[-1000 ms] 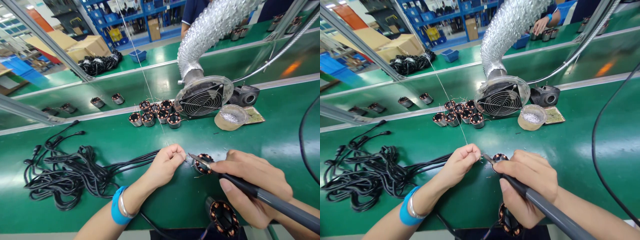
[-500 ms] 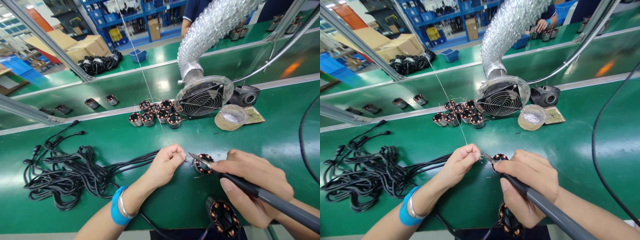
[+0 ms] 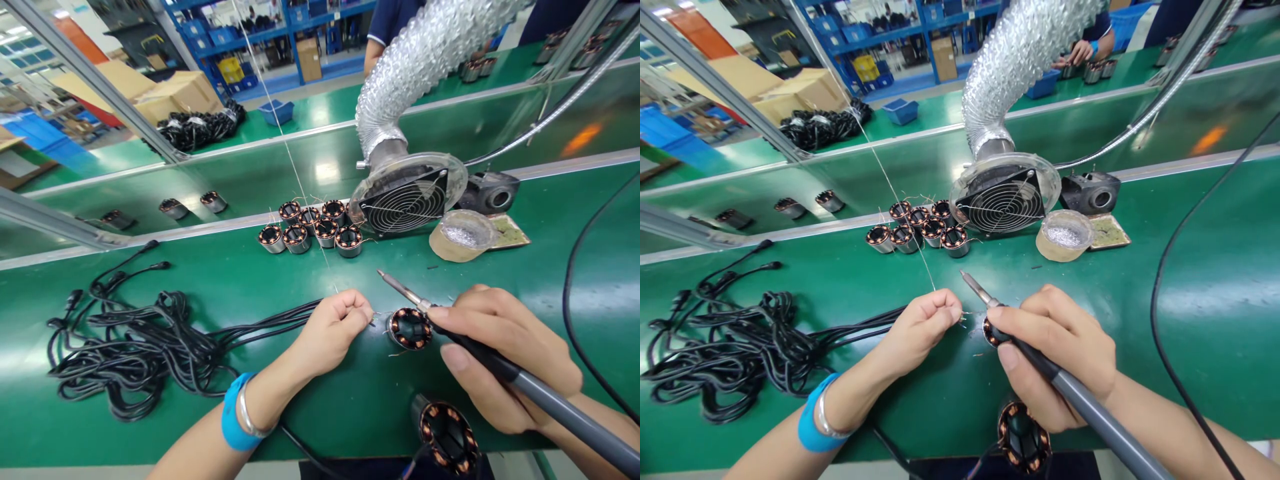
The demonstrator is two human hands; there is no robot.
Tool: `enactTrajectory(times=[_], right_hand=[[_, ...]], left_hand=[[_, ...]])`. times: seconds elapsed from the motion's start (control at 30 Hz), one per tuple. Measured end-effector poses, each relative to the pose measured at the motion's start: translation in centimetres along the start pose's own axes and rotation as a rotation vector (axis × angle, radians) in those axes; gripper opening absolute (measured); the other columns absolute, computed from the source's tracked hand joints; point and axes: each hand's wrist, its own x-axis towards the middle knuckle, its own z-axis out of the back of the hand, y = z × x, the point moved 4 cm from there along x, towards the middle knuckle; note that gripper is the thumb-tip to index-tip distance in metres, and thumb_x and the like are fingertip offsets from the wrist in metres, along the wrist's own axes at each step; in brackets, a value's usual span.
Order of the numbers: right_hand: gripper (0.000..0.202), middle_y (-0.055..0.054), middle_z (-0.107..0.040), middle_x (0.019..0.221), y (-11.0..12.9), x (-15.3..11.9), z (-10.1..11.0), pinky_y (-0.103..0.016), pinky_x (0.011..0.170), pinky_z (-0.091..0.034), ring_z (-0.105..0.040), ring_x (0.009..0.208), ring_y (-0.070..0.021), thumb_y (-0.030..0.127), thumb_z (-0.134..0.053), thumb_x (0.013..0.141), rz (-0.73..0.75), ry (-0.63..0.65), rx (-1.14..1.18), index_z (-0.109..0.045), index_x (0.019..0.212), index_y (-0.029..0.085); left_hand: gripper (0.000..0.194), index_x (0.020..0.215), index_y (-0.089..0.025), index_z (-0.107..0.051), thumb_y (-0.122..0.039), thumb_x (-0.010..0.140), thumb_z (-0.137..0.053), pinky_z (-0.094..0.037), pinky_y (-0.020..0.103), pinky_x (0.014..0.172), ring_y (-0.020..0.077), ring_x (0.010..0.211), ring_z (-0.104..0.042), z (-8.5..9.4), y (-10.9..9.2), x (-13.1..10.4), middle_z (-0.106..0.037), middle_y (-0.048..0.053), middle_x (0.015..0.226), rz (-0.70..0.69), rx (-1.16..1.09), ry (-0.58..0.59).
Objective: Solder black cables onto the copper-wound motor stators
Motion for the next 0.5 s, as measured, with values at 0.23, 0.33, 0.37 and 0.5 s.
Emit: enactTrajectory(times=[0.23,0.33,0.37,0.5], right_hand=[[0.048,-0.001,-0.067,0.081,-1.3,-1.7,-0.5,-0.028,0.051,-0.052,-0.062,0.061,-0.0142,0.005,-0.057,0.087,-0.011,-0.109,0.037,-0.059,0.133,0.020],[0.043,0.001,-0.068,0.077,-1.6,-1.9,-0.9,-0.025,0.052,-0.053,-0.062,0.058,-0.0120,0.003,-0.057,0.089,-0.035,-0.096,0.021,-0.061,0.127,0.020],[0.039,0.001,-0.068,0.075,-1.6,-1.8,-1.1,-0.024,0.052,-0.053,-0.062,0.057,-0.0120,0.002,-0.057,0.089,-0.038,-0.069,0.007,-0.063,0.123,0.021],[0.026,-0.001,-0.071,0.083,-1.4,-1.0,-2.3,-0.026,0.056,-0.054,-0.065,0.062,-0.0142,0.004,-0.060,0.087,-0.016,0.041,-0.013,-0.062,0.107,0.020]], left_hand=[[0.023,0.071,-0.017,-0.050,-0.036,0.083,-0.056,-0.026,0.022,0.053,0.0081,0.054,-0.027,0.0,0.0,-0.2,-0.037,-0.007,0.060,0.009,0.014,0.012],[0.024,0.071,-0.018,-0.050,-0.038,0.083,-0.055,-0.026,0.022,0.054,0.0085,0.054,-0.027,-0.1,-0.1,-0.3,-0.037,-0.006,0.061,0.010,0.027,0.026],[0.024,0.071,-0.018,-0.050,-0.039,0.083,-0.055,-0.026,0.023,0.054,0.0087,0.054,-0.027,-0.1,-0.1,-0.3,-0.038,-0.006,0.061,0.011,0.027,0.032],[0.030,0.072,-0.018,-0.048,-0.044,0.085,-0.055,-0.025,0.023,0.054,0.0092,0.056,-0.027,-0.3,-0.2,-0.6,-0.036,-0.006,0.062,0.013,0.022,0.072]])
